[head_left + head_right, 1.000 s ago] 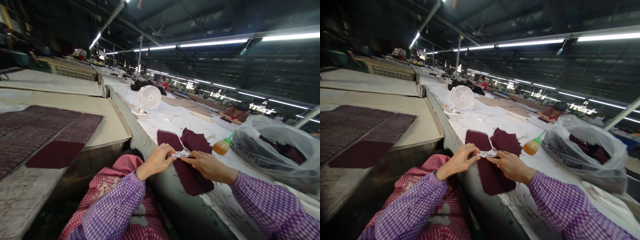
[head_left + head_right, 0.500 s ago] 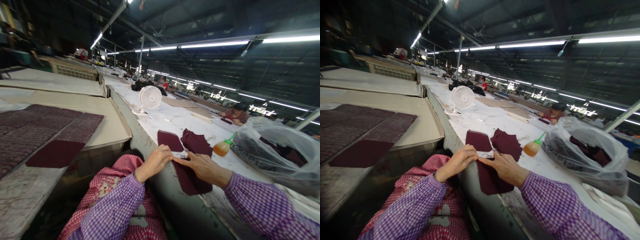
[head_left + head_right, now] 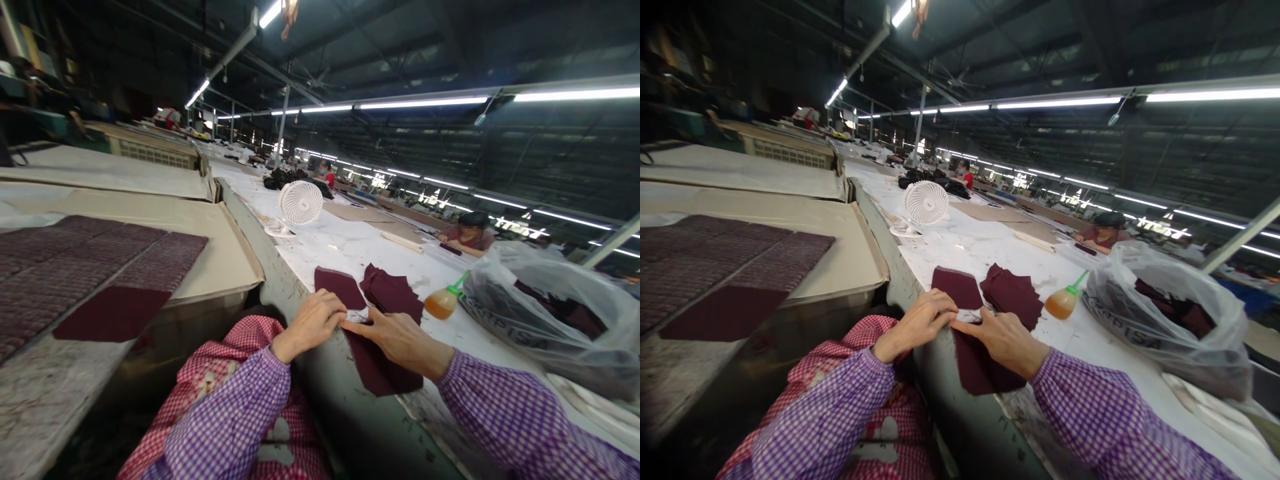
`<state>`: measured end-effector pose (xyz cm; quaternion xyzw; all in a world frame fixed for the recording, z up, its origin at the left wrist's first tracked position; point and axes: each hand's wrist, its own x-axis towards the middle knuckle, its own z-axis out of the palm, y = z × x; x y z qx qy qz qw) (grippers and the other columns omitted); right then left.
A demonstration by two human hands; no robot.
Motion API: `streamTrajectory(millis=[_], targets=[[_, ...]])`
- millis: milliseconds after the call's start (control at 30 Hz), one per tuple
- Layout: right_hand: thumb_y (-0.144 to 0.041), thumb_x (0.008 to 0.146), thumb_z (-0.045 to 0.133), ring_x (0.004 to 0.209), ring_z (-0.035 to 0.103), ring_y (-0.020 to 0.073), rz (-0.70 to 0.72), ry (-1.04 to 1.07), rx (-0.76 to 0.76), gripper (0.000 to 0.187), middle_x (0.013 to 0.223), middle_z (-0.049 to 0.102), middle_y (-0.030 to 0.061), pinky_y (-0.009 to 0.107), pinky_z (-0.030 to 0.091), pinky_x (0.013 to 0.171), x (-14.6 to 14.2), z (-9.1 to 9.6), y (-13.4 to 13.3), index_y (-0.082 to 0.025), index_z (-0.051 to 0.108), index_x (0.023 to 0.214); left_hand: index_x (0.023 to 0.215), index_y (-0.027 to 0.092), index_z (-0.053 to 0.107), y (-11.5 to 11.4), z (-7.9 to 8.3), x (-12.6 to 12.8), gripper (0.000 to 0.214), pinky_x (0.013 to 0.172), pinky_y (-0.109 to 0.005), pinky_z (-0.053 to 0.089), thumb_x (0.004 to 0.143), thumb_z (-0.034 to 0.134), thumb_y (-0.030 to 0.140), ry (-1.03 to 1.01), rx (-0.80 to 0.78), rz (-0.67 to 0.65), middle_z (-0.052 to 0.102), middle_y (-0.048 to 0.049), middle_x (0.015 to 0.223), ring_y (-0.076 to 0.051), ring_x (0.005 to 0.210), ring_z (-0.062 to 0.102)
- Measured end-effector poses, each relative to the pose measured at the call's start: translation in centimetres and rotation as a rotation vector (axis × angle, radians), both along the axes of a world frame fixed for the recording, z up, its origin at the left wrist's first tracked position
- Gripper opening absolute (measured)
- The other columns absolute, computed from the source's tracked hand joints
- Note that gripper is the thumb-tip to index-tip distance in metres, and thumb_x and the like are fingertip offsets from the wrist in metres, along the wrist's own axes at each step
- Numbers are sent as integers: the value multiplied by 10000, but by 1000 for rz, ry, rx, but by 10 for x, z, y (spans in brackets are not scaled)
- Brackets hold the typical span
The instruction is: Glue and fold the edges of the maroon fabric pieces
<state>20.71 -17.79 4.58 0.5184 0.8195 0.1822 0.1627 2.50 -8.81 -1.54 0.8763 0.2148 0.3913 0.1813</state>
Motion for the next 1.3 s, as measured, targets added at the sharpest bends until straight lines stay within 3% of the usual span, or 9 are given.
streamTrajectory(millis=[167, 333, 433, 600, 733, 933, 1100, 1200, 1300], targets=[[-234, 909, 412, 788, 575, 165, -106, 188, -25, 471, 981, 561, 50, 250, 371, 607, 12, 3, 8, -336, 352, 1365, 988, 152, 613, 7, -3, 4, 197, 838, -329, 427, 900, 447, 209, 46, 28, 79, 599, -57, 968, -185, 920, 501], [-220, 840, 498, 785, 536, 156, -102, 450, -142, 96, 806, 593, 18, 306, 414, 759, 27, 5, 18, -197, 579, 886, 939, 139, 616, 18, -3, 21, 169, 818, -368, 423, 832, 563, 258, 230, 128, 209, 564, -82, 940, -230, 925, 482], [-310, 868, 450, 709, 523, 142, -72, 602, -162, 182, 769, 590, 19, 298, 429, 704, 52, 11, 30, -181, 548, 785, 843, 146, 617, 20, 0, 29, 120, 806, -392, 416, 834, 545, 241, 291, 209, 243, 554, -92, 929, -250, 941, 480], [-355, 866, 423, 664, 570, 148, -396, 755, 114, 231, 786, 636, 33, 262, 445, 584, 115, 18, 60, -181, 554, 942, 821, 135, 591, 18, 2, 37, 169, 768, -378, 433, 792, 448, 50, 326, 294, 239, 567, -109, 907, -245, 909, 511], [-273, 821, 470, 684, 614, 191, -536, 690, 258, 229, 801, 664, 76, 321, 476, 643, 141, 16, 73, -156, 602, 968, 852, 128, 578, 25, 1, 40, 151, 805, -367, 440, 775, 458, 77, 265, 142, 292, 590, -129, 929, -242, 919, 539], [-234, 861, 406, 892, 606, 202, -411, 684, 322, 304, 1045, 620, 106, 385, 461, 817, 107, 9, 76, -174, 567, 1111, 911, 159, 568, 46, 0, 36, 183, 723, -315, 463, 838, 402, 136, 140, -127, 332, 657, -76, 873, -205, 827, 613], [-233, 722, 636, 1062, 526, 196, 43, 647, 176, 618, 1289, 481, 82, 356, 425, 899, 42, 5, 81, -235, 424, 1303, 881, 168, 566, 48, 0, 40, 151, 721, -313, 457, 831, 427, 136, 111, -137, 318, 653, -73, 863, -205, 823, 613], [-249, 697, 673, 965, 544, 213, 60, 628, 104, 613, 1039, 615, 62, 384, 403, 875, 15, 4, 89, -194, 458, 1268, 886, 171, 545, 39, 1, 40, 130, 757, -316, 454, 829, 440, 120, 52, -104, 332, 624, -69, 907, -192, 859, 583], [-262, 775, 571, 707, 550, 160, -36, 728, -74, 250, 735, 609, -1, 297, 419, 708, 9, 4, 102, -177, 604, 1008, 887, 157, 523, 25, 4, 33, 147, 794, -339, 442, 902, 377, 172, -160, 37, 425, 579, -85, 918, -191, 891, 529]])
